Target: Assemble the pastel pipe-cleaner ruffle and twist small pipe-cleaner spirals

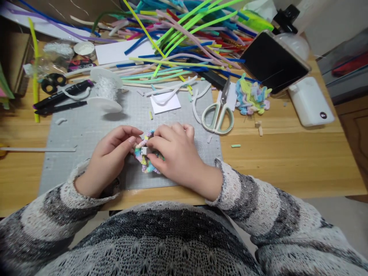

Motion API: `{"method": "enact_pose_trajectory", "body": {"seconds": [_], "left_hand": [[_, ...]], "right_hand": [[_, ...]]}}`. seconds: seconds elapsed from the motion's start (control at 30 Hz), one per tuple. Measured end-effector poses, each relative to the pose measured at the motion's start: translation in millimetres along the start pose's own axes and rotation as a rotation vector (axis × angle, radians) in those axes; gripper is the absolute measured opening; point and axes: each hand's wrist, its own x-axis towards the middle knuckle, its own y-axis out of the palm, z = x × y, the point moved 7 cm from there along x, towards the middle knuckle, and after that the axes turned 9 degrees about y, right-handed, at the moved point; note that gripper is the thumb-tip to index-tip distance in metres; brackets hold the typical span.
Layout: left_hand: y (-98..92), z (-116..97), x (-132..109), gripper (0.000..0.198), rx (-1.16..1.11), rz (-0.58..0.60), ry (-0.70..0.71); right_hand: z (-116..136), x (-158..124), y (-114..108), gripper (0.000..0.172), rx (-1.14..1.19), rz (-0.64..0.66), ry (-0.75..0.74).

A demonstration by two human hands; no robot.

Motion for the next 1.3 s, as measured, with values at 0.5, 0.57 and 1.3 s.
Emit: {"method": "enact_pose_trajectory", "body": {"seconds": [0.5,0.57,1.3], "left_hand": [[0.8,-5,-5,0.02,0.118,0.066,0.019],[1.8,-5,-5,0.018,0.119,0.078,0.024],[5.0,-35,-11,0.024,0.491,0.207,0.443]], "right_hand": [[-12,-1,-9,0.017,-0.007,0.009,0.033],[-13,-1,-10,0.017,-0.014,-0.01,0.039],[-13,-2,-22,0.015,-0.046,-0.053,-0.12]]}}
